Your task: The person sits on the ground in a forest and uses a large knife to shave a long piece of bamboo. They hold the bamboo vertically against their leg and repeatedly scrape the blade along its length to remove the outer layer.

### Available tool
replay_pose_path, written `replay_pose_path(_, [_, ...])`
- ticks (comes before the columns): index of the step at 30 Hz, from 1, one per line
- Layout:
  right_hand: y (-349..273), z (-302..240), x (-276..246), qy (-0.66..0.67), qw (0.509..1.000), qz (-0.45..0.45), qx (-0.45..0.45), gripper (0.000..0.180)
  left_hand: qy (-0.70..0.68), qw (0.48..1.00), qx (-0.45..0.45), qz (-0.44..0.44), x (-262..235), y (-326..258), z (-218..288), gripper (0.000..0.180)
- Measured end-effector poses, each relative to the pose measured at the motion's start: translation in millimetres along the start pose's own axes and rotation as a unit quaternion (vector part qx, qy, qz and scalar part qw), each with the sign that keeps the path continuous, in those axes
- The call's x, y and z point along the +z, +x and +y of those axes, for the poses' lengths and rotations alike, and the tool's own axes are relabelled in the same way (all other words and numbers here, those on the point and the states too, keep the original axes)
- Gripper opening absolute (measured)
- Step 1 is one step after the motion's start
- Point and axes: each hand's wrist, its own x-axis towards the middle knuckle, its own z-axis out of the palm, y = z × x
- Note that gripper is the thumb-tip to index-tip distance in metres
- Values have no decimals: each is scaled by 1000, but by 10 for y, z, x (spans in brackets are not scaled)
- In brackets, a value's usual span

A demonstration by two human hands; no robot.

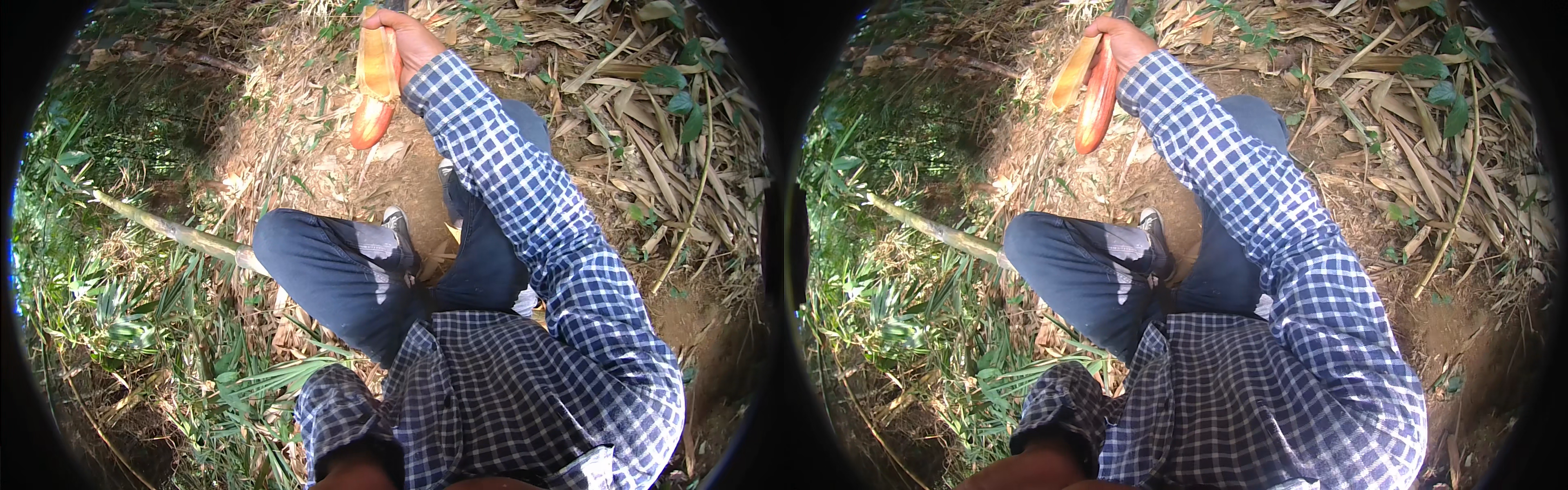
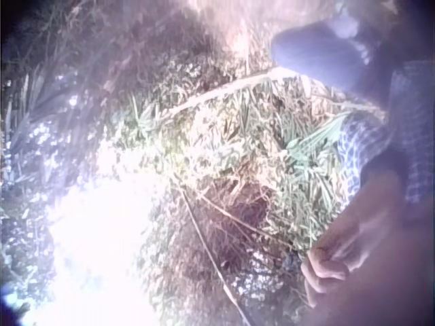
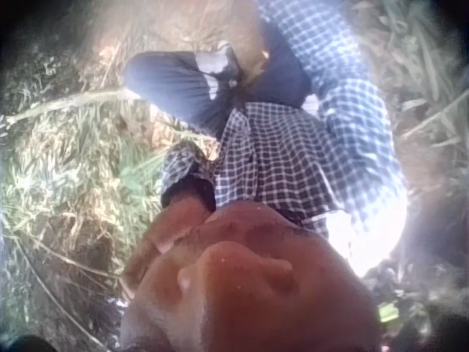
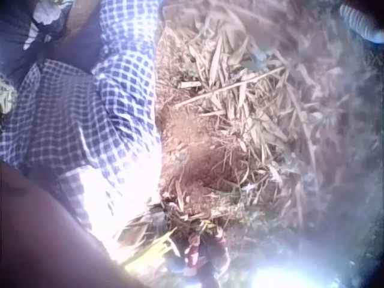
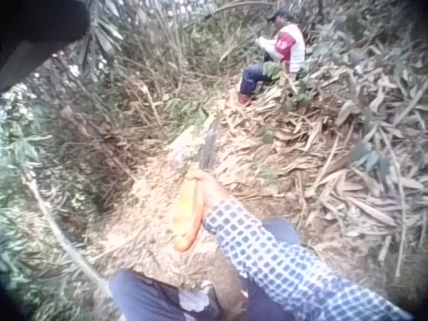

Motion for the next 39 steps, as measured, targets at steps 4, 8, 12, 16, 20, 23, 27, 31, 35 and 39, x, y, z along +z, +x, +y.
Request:
replay_pose_path(4, [-83,-49,5,-6,1000,10,26,26,-4,1000,1,-4,26,-14,-21,40])
replay_pose_path(8, [-90,-62,9,-12,999,14,40,29,-6,1000,1,-9,54,-16,-47,40])
replay_pose_path(12, [-20,-33,-50,7,999,24,37,21,-21,1000,-3,-10,81,-35,-103,41])
replay_pose_path(16, [56,30,-50,35,998,25,42,21,-13,1000,7,-15,78,-31,-89,41])
replay_pose_path(20, [40,23,-102,13,999,13,34,23,-21,1000,6,-21,75,-37,-138,41])
replay_pose_path(23, [1,-1,-59,18,998,16,60,19,-17,999,9,-25,78,-37,-124,41])
replay_pose_path(27, [39,28,-73,29,997,9,66,12,-21,999,15,-26,88,-42,-98,41])
replay_pose_path(31, [2,20,-66,1,997,25,66,18,-27,999,16,-36,104,-68,-104,41])
replay_pose_path(35, [45,50,-38,16,997,26,67,22,-29,998,22,-41,112,-56,-119,42])
replay_pose_path(39, [34,97,-47,19,996,36,76,21,-30,998,25,-47,102,-87,-134,42])
